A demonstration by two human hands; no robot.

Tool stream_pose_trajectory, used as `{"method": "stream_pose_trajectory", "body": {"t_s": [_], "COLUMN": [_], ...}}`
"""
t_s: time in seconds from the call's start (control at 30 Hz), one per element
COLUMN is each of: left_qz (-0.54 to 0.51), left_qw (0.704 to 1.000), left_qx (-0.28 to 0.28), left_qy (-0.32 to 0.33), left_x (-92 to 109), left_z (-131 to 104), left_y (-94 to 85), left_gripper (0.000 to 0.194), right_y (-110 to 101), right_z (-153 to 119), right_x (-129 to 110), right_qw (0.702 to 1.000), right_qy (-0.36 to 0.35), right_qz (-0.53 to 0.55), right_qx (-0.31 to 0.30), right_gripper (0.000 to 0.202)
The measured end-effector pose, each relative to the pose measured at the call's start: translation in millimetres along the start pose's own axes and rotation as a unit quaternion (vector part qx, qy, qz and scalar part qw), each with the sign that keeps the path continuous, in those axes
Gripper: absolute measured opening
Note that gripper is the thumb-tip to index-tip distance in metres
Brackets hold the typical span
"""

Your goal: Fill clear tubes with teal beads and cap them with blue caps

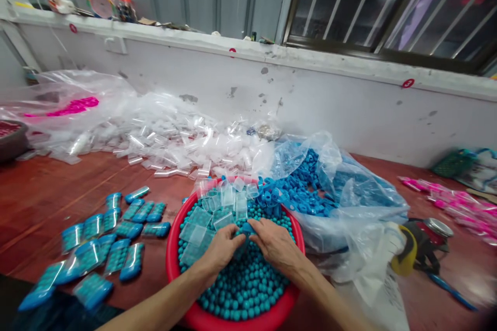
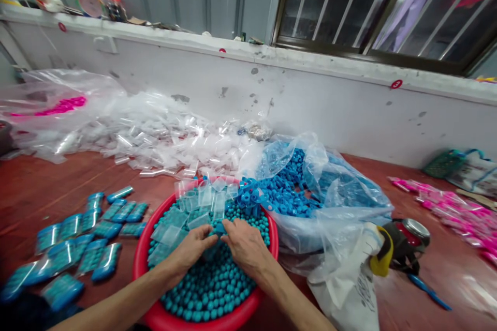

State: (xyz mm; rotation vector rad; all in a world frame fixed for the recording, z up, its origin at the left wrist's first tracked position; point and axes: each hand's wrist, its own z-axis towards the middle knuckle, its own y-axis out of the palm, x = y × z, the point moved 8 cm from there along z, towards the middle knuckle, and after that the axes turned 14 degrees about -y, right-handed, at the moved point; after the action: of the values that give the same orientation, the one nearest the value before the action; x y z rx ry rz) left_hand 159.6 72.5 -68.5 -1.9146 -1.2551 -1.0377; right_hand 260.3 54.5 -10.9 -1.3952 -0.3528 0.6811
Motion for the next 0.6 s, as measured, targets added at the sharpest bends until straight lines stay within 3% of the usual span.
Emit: {"method": "stream_pose_trajectory", "body": {"t_s": [0.17,0.37,0.47,0.6], "left_qz": [-0.024,-0.018,-0.031,-0.07], "left_qw": [0.999,0.999,0.998,0.99], "left_qx": [-0.044,-0.048,-0.057,-0.111], "left_qy": [-0.008,-0.012,-0.024,-0.047], "left_x": [1.5,4.6,0.1,-5.7], "left_z": [-3.3,-10.1,-11.0,-11.4], "left_y": [3.2,4.5,5.1,12.8], "left_gripper": [0.031,0.033,0.034,0.038], "right_y": [2.4,-13.5,-9.3,-11.6], "right_z": [-11.4,-7.4,-7.6,-14.2], "right_x": [9.7,13.2,6.3,6.5], "right_qw": [0.992,0.961,0.956,0.96], "right_qy": [0.008,0.029,0.018,0.018], "right_qz": [0.129,0.24,0.266,0.267], "right_qx": [0.014,0.136,0.118,0.079], "right_gripper": [0.032,0.027,0.021,0.018]}}
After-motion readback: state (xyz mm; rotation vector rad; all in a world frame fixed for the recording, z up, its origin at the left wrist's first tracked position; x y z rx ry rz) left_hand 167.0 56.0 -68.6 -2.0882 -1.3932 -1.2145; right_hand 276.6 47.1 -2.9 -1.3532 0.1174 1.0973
